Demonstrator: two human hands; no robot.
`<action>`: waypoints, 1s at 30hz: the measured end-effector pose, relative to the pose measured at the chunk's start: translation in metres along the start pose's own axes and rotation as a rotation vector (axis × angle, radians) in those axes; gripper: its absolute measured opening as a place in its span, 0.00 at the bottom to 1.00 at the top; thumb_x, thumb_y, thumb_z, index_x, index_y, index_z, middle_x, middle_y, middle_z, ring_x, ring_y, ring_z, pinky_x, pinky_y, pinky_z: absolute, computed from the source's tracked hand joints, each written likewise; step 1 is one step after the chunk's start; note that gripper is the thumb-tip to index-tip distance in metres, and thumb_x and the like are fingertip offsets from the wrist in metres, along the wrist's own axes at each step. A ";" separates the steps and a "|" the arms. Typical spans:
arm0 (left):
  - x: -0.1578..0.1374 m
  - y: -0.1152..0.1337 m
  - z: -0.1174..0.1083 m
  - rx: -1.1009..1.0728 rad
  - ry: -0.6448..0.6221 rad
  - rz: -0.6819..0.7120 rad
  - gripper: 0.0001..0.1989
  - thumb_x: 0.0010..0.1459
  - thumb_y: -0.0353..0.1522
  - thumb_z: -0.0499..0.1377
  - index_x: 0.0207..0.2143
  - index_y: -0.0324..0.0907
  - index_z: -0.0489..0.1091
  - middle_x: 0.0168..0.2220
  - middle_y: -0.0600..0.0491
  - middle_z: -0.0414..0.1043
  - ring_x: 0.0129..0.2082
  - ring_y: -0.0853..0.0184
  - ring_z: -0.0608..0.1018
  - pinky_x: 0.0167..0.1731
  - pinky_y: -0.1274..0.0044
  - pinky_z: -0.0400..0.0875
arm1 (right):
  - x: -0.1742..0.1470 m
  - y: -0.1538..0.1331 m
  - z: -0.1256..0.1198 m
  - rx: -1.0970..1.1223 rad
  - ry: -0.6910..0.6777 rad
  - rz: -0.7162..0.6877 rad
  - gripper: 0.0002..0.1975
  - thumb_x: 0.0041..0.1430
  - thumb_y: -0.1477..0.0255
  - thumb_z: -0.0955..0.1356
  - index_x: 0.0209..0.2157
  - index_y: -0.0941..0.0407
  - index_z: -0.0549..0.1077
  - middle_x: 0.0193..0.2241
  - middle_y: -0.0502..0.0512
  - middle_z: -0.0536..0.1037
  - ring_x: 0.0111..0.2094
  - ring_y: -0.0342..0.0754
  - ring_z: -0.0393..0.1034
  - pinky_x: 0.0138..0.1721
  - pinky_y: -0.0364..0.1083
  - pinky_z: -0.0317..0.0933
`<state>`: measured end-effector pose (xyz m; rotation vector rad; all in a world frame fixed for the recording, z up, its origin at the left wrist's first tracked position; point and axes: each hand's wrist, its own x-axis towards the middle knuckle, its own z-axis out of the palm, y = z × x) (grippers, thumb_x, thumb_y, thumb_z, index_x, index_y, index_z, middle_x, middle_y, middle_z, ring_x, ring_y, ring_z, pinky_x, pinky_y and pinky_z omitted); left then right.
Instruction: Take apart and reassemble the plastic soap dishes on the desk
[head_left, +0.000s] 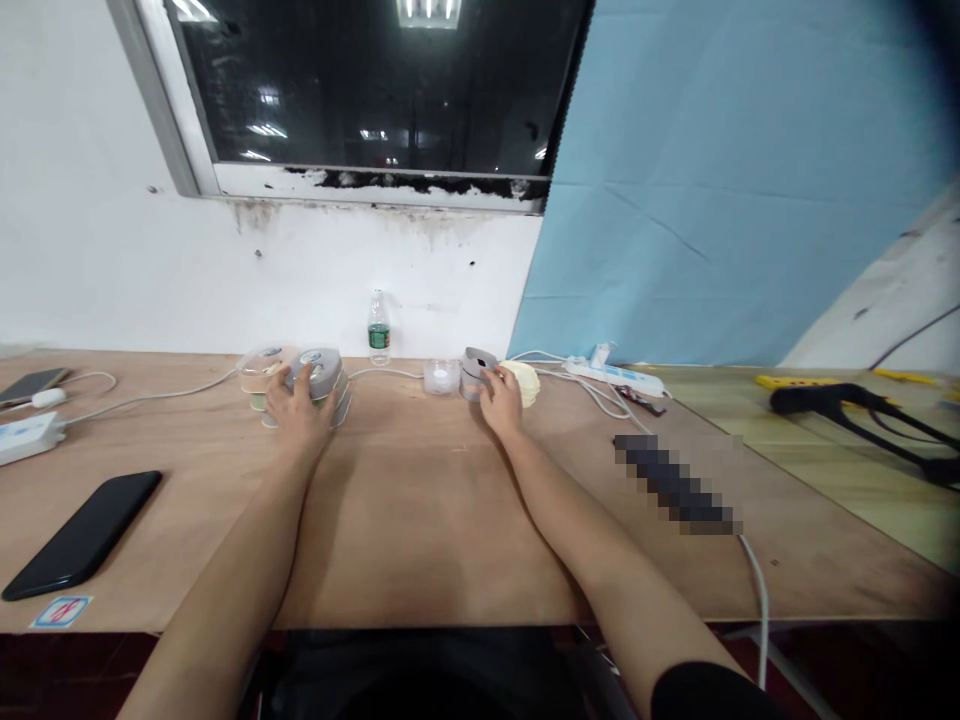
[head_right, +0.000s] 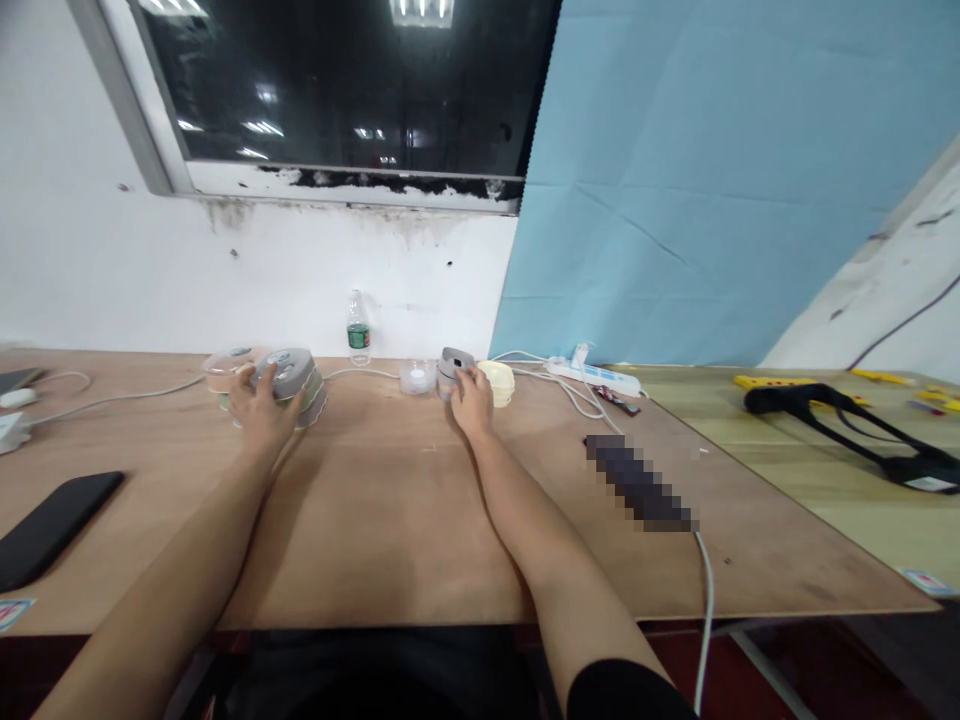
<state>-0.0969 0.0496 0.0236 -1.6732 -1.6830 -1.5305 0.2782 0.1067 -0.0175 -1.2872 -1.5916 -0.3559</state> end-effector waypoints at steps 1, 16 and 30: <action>0.000 0.000 0.000 -0.015 0.022 -0.008 0.32 0.49 0.40 0.65 0.56 0.41 0.63 0.61 0.38 0.51 0.62 0.47 0.55 0.59 0.56 0.49 | 0.000 0.001 0.001 -0.007 -0.009 -0.004 0.18 0.56 0.72 0.63 0.48 0.58 0.74 0.51 0.65 0.67 0.52 0.57 0.63 0.55 0.57 0.59; -0.011 0.022 -0.001 -0.247 0.091 0.129 0.27 0.48 0.39 0.67 0.48 0.41 0.64 0.56 0.41 0.57 0.60 0.55 0.62 0.59 0.63 0.57 | -0.006 -0.034 -0.001 0.074 -0.025 -0.152 0.12 0.58 0.73 0.63 0.41 0.57 0.75 0.45 0.63 0.70 0.48 0.54 0.65 0.52 0.54 0.62; -0.047 0.065 0.015 -0.399 -0.427 0.105 0.23 0.48 0.41 0.65 0.45 0.44 0.65 0.43 0.48 0.68 0.46 0.57 0.72 0.47 0.66 0.67 | -0.016 -0.065 -0.004 0.198 -0.278 -0.262 0.12 0.61 0.75 0.61 0.40 0.55 0.75 0.38 0.57 0.74 0.44 0.51 0.67 0.47 0.51 0.63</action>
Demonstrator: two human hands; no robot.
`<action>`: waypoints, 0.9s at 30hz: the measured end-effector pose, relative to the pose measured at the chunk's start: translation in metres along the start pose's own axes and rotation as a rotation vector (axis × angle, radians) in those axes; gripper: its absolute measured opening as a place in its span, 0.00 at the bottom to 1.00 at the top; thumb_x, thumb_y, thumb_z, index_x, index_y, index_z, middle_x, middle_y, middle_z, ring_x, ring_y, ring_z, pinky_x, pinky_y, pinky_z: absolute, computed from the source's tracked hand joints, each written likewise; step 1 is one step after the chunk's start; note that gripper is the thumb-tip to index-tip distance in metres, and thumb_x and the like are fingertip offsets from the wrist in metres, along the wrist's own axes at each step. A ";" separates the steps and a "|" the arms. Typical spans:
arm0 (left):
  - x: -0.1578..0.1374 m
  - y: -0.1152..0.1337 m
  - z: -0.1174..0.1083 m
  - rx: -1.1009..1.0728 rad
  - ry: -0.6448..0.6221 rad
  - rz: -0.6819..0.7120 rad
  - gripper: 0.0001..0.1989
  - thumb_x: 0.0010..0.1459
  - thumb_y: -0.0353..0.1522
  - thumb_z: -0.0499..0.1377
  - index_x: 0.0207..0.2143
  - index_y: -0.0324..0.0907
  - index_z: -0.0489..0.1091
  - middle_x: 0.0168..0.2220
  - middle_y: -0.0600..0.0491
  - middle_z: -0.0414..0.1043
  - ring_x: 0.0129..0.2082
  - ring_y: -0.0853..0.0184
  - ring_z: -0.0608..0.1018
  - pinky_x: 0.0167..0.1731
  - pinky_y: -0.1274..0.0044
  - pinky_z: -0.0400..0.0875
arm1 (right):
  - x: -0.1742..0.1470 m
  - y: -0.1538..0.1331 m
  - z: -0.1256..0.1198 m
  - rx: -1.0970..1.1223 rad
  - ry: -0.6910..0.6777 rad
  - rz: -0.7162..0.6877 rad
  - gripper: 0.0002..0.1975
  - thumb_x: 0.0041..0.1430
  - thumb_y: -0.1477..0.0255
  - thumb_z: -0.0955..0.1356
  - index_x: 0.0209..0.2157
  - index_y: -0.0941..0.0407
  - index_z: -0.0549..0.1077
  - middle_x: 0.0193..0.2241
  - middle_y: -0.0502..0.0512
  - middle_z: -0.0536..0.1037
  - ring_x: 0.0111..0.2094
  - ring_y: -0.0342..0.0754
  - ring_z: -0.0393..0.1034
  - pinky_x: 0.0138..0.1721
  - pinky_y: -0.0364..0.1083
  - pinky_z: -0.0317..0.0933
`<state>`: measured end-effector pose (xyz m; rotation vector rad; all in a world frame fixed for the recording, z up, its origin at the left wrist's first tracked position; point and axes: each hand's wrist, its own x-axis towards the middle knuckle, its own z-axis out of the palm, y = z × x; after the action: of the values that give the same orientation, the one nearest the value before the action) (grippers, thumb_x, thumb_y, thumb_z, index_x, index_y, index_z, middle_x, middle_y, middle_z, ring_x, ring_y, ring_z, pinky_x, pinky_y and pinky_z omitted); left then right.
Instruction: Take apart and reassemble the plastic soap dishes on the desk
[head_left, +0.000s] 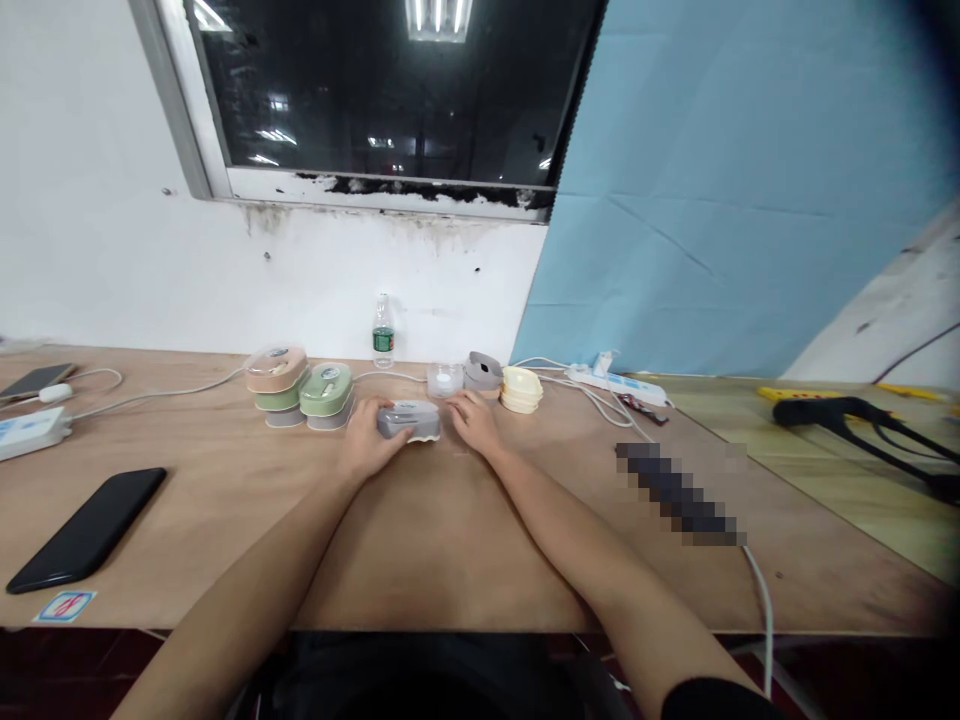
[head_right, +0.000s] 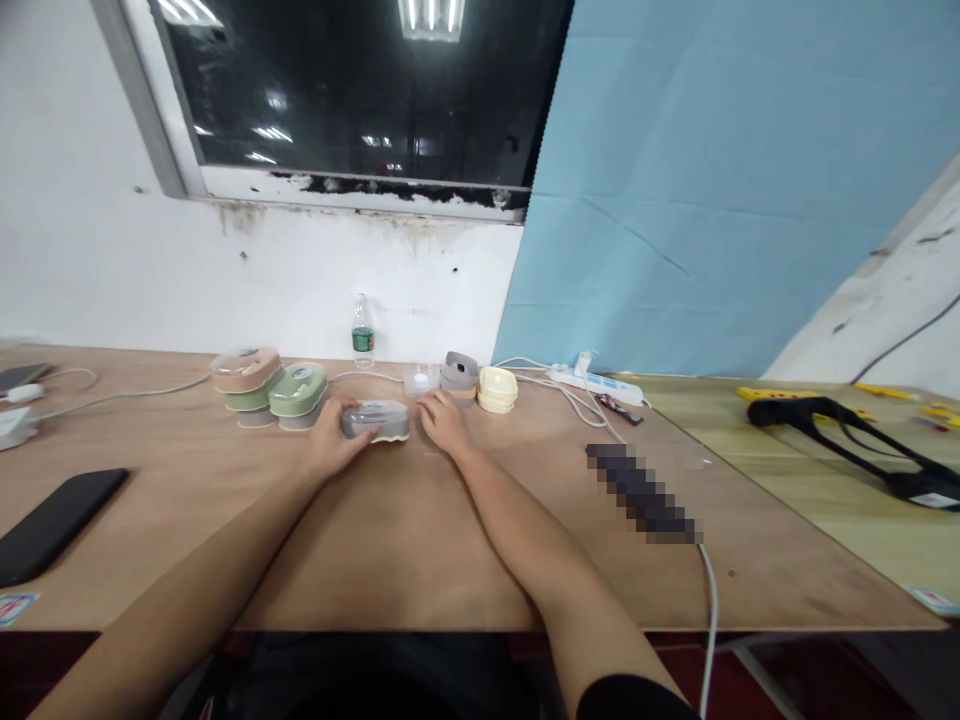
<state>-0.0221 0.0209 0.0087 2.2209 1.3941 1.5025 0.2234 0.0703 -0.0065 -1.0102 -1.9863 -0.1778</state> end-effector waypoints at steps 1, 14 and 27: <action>0.001 -0.004 -0.001 -0.022 0.036 -0.046 0.23 0.48 0.41 0.65 0.45 0.43 0.65 0.44 0.48 0.68 0.46 0.58 0.72 0.46 0.67 0.67 | 0.000 -0.001 -0.001 0.002 0.004 -0.001 0.13 0.61 0.75 0.61 0.41 0.55 0.75 0.38 0.57 0.74 0.43 0.51 0.67 0.47 0.51 0.63; 0.003 -0.017 0.006 -0.187 0.144 -0.215 0.23 0.49 0.43 0.64 0.44 0.43 0.65 0.42 0.50 0.70 0.43 0.60 0.74 0.44 0.68 0.67 | -0.002 -0.017 0.004 0.086 -0.053 -0.054 0.14 0.63 0.70 0.61 0.47 0.54 0.72 0.41 0.57 0.77 0.42 0.50 0.70 0.45 0.49 0.64; 0.008 -0.029 0.006 -0.259 0.393 -0.247 0.25 0.51 0.42 0.64 0.48 0.40 0.65 0.46 0.46 0.67 0.48 0.60 0.71 0.49 0.68 0.67 | 0.000 -0.040 0.013 0.189 -0.420 -0.252 0.21 0.49 0.57 0.73 0.41 0.54 0.74 0.48 0.61 0.72 0.47 0.53 0.68 0.47 0.52 0.63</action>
<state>-0.0341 0.0451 -0.0048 1.5977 1.4060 1.9641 0.1865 0.0498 -0.0053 -0.7139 -2.4589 0.0947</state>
